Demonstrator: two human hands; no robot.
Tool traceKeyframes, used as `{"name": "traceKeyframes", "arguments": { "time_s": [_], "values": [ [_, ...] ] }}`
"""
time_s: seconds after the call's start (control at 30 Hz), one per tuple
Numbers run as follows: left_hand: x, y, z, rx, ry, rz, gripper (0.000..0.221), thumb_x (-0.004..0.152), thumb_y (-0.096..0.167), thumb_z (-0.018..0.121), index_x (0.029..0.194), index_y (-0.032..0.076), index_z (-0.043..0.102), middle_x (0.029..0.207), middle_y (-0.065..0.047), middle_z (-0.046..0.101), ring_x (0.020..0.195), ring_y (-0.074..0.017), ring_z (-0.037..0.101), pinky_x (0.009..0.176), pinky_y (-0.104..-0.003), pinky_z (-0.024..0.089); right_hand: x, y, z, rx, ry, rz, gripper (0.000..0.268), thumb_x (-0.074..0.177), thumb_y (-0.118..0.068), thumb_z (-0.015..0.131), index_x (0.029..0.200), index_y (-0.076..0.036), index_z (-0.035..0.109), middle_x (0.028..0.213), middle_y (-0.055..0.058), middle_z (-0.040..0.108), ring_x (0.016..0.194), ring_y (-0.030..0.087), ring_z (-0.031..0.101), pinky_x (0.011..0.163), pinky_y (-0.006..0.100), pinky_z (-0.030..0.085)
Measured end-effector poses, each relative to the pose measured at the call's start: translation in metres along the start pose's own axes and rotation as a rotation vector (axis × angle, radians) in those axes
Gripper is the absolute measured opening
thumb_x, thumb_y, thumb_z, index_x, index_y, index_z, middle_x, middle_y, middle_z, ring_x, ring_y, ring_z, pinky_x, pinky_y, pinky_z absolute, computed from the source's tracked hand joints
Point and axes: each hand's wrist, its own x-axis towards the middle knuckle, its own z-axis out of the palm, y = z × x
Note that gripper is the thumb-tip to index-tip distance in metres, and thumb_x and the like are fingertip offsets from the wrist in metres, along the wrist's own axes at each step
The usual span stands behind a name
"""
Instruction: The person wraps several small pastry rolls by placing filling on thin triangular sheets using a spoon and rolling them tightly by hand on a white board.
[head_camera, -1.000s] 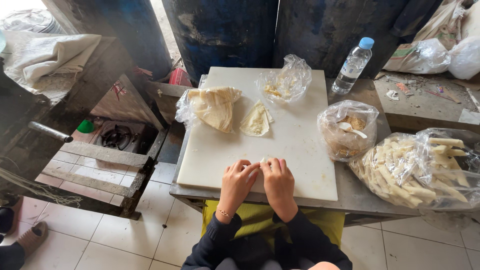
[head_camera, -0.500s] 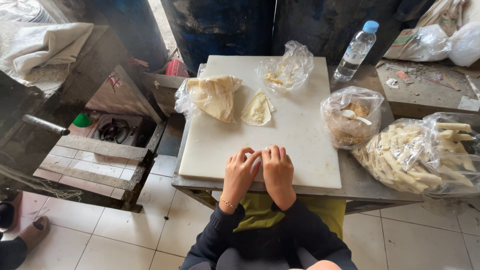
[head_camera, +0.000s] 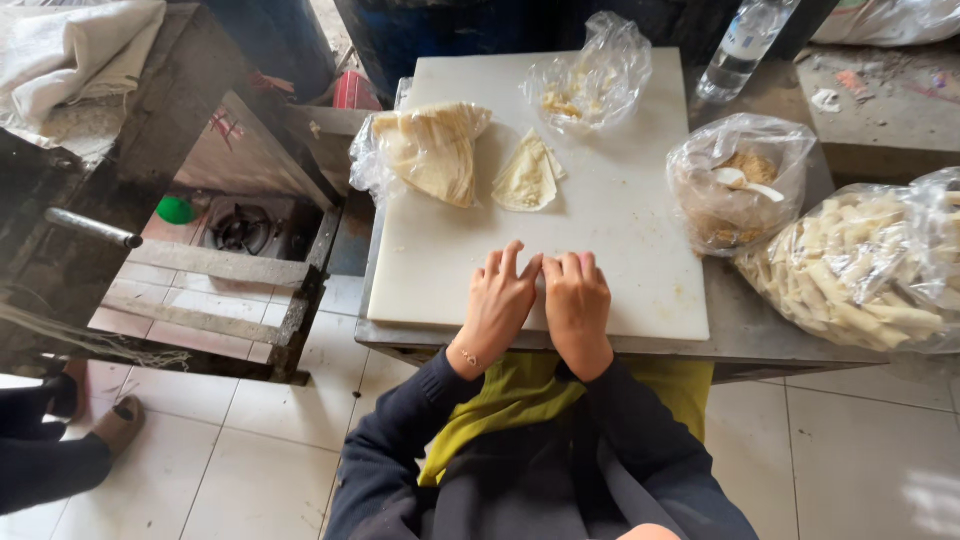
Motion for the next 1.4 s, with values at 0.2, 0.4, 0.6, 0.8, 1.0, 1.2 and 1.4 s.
{"name": "traceKeyframes", "arguments": {
  "time_s": [0.2, 0.4, 0.6, 0.8, 1.0, 1.2, 1.4],
  "values": [
    [0.025, -0.016, 0.017, 0.205, -0.091, 0.213, 0.061, 0.093, 0.036, 0.067, 0.146, 0.009, 0.053, 0.157, -0.018, 0.04, 0.126, -0.0336, 0.048, 0.092, -0.047, 0.048, 0.006, 0.004, -0.004, -0.042, -0.054, -0.024, 0.027, 0.089, -0.007, 0.064, 0.114, -0.004, 0.073, 0.137, 0.006, 0.061, 0.118, 0.027, 0.057, 0.098, 0.039, 0.049],
    [0.047, -0.039, 0.024, 0.033, -0.07, 0.312, 0.076, 0.093, 0.049, 0.066, 0.157, 0.021, 0.038, 0.165, -0.011, 0.028, 0.139, -0.0364, 0.039, 0.108, -0.053, 0.039, -0.007, 0.054, -0.058, 0.168, 0.081, 0.097, 0.044, 0.09, 0.004, 0.064, 0.133, 0.001, 0.07, 0.139, 0.016, 0.059, 0.118, 0.033, 0.057, 0.109, 0.047, 0.043],
    [0.063, -0.045, 0.019, -0.205, -0.198, 0.284, 0.079, 0.092, 0.046, 0.071, 0.159, 0.019, 0.04, 0.159, -0.013, 0.034, 0.137, -0.0336, 0.037, 0.114, -0.051, 0.03, -0.02, 0.07, -0.071, 0.51, 0.249, 0.287, 0.028, 0.099, 0.011, 0.06, 0.12, -0.004, 0.072, 0.112, 0.011, 0.07, 0.103, 0.028, 0.069, 0.092, 0.037, 0.057],
    [0.07, -0.052, 0.016, -0.206, -0.225, 0.347, 0.031, 0.093, 0.032, 0.072, 0.121, 0.021, 0.065, 0.141, -0.004, 0.049, 0.137, -0.0288, 0.042, 0.113, -0.048, 0.029, -0.01, 0.078, -0.05, 0.533, 0.142, 0.192, 0.033, 0.091, 0.011, 0.062, 0.116, -0.005, 0.073, 0.108, 0.012, 0.07, 0.097, 0.028, 0.067, 0.087, 0.038, 0.056],
    [0.074, -0.044, 0.01, -0.209, -0.155, 0.406, 0.014, 0.098, 0.026, 0.072, 0.11, 0.02, 0.067, 0.106, 0.004, 0.064, 0.117, -0.0147, 0.057, 0.111, -0.048, 0.027, -0.001, 0.076, -0.055, 0.441, 0.12, 0.09, 0.028, 0.089, -0.002, 0.075, 0.115, -0.008, 0.073, 0.109, 0.009, 0.069, 0.095, 0.029, 0.066, 0.086, 0.041, 0.054],
    [0.041, -0.02, -0.024, -0.298, -0.081, 0.384, 0.014, 0.094, 0.026, 0.074, 0.107, 0.02, 0.07, 0.1, 0.006, 0.067, 0.107, -0.0138, 0.062, 0.113, -0.048, 0.029, 0.004, 0.069, -0.066, 0.577, -0.028, -0.172, 0.032, 0.082, -0.018, 0.082, 0.111, -0.009, 0.072, 0.105, 0.005, 0.07, 0.091, 0.026, 0.068, 0.077, 0.039, 0.055],
    [0.008, 0.003, -0.034, -0.491, -0.026, 0.22, 0.014, 0.092, 0.028, 0.076, 0.103, 0.02, 0.072, 0.096, 0.007, 0.071, 0.101, -0.0131, 0.065, 0.112, -0.047, 0.029, -0.016, 0.06, -0.088, 0.562, 0.019, -0.129, 0.025, 0.083, -0.015, 0.08, 0.106, -0.012, 0.073, 0.108, 0.007, 0.072, 0.089, 0.023, 0.068, 0.072, 0.036, 0.055]
  ]
}}
